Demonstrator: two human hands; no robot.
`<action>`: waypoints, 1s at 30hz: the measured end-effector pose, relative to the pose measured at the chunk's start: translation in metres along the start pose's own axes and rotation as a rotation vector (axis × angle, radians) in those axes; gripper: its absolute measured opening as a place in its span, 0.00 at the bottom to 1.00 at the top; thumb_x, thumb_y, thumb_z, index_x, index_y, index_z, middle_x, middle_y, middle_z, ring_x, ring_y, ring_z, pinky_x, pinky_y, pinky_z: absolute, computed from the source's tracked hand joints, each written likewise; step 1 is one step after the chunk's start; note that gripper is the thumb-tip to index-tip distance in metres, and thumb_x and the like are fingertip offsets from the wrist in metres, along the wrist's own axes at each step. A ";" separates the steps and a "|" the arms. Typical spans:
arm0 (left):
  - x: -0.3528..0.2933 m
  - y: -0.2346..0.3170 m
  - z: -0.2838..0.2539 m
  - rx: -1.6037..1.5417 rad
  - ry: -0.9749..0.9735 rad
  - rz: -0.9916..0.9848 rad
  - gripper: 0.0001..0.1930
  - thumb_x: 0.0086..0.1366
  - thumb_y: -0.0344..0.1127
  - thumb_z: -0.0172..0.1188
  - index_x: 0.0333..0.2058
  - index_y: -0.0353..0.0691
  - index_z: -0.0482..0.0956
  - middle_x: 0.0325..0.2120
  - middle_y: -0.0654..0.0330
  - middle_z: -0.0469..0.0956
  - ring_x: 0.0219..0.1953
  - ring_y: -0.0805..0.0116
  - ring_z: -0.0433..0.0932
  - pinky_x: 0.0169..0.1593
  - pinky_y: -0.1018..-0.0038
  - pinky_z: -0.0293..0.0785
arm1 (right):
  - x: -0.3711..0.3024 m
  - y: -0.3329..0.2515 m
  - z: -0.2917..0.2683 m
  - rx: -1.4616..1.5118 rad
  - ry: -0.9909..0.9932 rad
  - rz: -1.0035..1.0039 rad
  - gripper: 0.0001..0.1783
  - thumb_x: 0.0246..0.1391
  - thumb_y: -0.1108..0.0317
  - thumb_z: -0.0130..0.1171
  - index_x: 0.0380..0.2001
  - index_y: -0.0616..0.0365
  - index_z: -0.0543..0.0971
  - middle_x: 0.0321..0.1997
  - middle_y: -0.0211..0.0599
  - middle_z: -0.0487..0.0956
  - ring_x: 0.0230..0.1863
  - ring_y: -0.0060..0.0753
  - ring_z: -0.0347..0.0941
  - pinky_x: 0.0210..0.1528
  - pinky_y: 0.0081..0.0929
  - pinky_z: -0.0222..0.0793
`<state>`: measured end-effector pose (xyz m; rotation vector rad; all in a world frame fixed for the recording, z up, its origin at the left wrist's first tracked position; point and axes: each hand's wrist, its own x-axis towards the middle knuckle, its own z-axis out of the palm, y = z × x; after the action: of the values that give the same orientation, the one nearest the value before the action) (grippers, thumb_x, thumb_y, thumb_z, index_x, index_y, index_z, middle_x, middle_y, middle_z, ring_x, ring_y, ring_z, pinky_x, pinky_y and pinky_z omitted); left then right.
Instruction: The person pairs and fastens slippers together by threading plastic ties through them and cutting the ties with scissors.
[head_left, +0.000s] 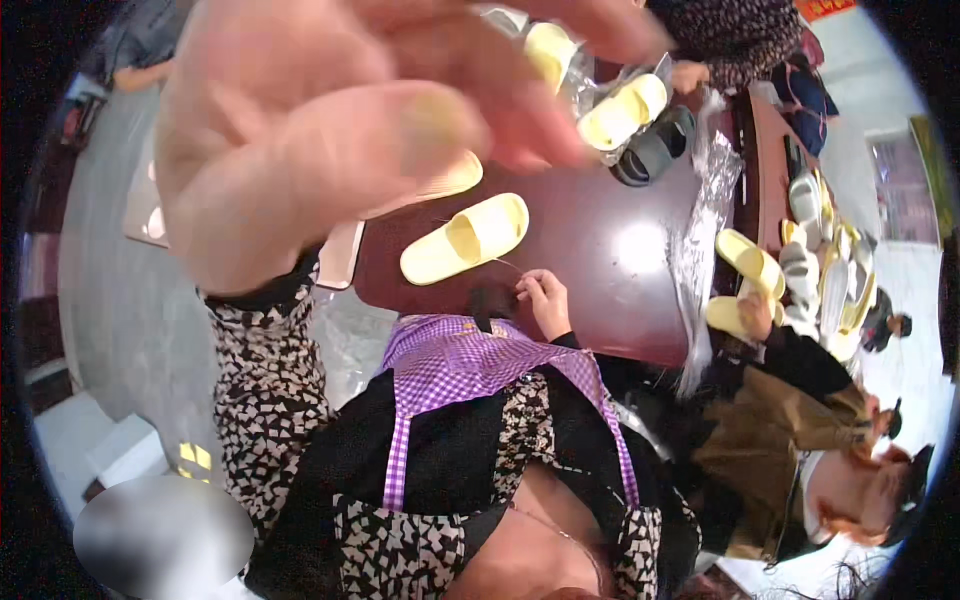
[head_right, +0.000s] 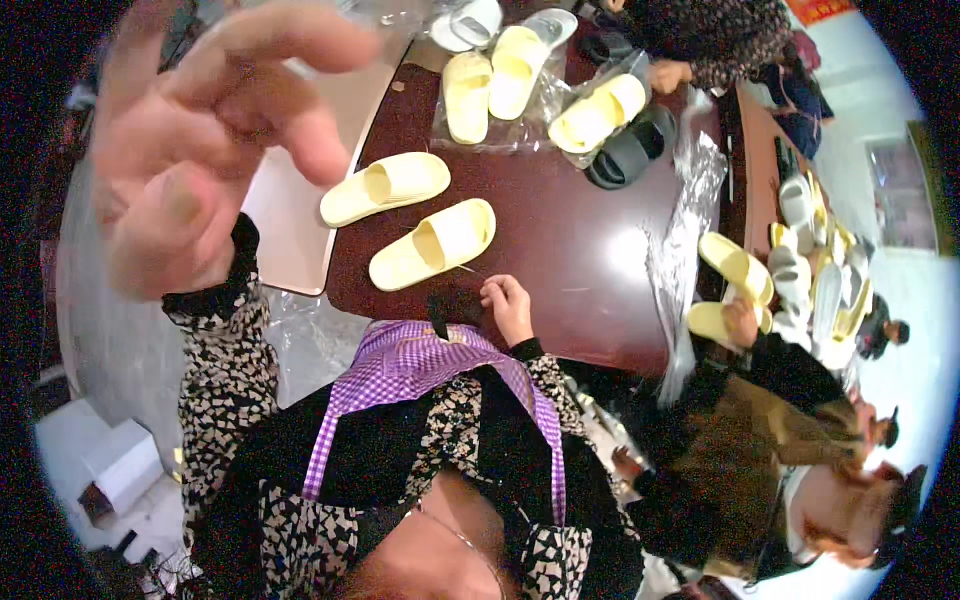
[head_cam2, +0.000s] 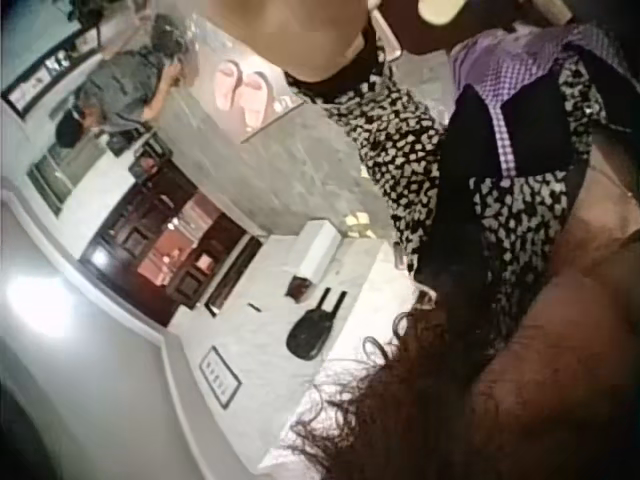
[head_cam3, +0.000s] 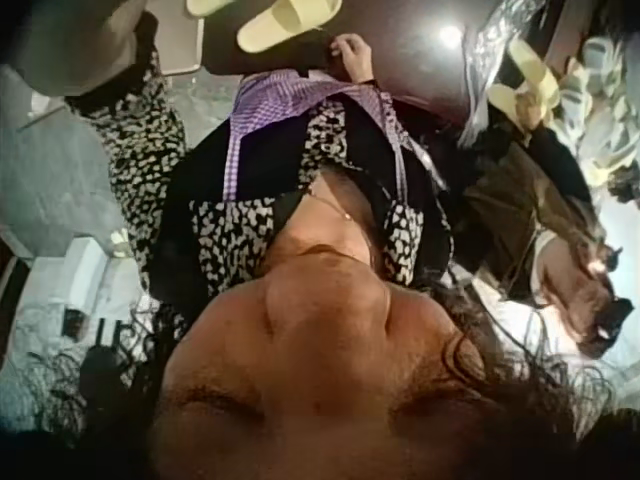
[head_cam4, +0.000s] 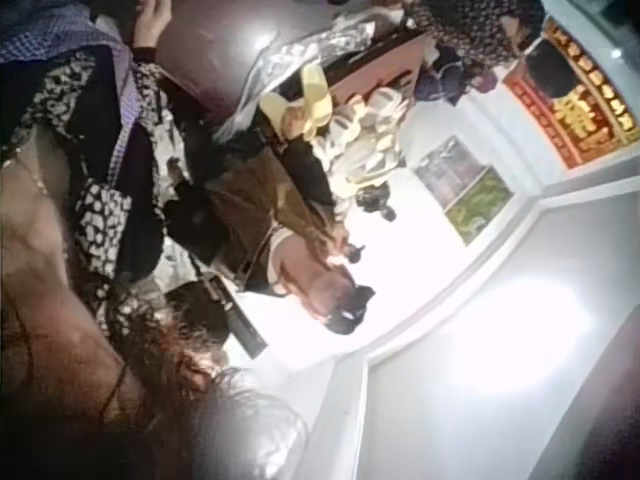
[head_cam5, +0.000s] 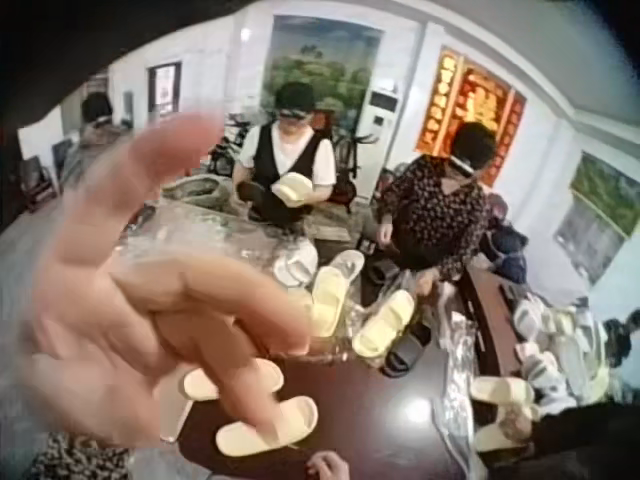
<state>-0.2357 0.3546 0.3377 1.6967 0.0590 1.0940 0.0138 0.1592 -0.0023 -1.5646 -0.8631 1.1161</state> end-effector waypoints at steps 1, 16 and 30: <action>0.009 -0.007 0.003 -0.004 -0.047 -0.001 0.23 0.61 0.35 0.47 0.53 0.30 0.60 0.46 0.41 0.68 0.40 0.60 0.73 0.42 0.70 0.70 | 0.004 -0.001 -0.006 0.005 0.042 -0.003 0.06 0.54 0.73 0.49 0.31 0.65 0.73 0.24 0.34 0.75 0.23 0.20 0.70 0.27 0.18 0.68; -0.246 -0.287 0.038 1.199 -0.052 -0.788 0.31 0.53 0.43 0.59 0.51 0.30 0.62 0.49 0.42 0.65 0.52 0.44 0.62 0.54 0.58 0.59 | -0.028 -0.001 -0.050 0.322 0.190 0.047 0.06 0.53 0.71 0.49 0.31 0.63 0.73 0.24 0.32 0.75 0.22 0.19 0.71 0.26 0.16 0.68; -0.211 -0.304 0.115 1.131 -0.152 -0.634 0.15 0.48 0.35 0.58 0.34 0.34 0.73 0.37 0.46 0.69 0.40 0.47 0.68 0.42 0.57 0.63 | -0.038 0.025 -0.061 0.398 0.256 0.098 0.07 0.54 0.70 0.49 0.31 0.62 0.74 0.23 0.32 0.74 0.22 0.20 0.70 0.25 0.17 0.68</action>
<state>-0.1421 0.2914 -0.0328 2.4512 1.2205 0.4059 0.0590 0.0991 -0.0121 -1.3849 -0.3686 1.0516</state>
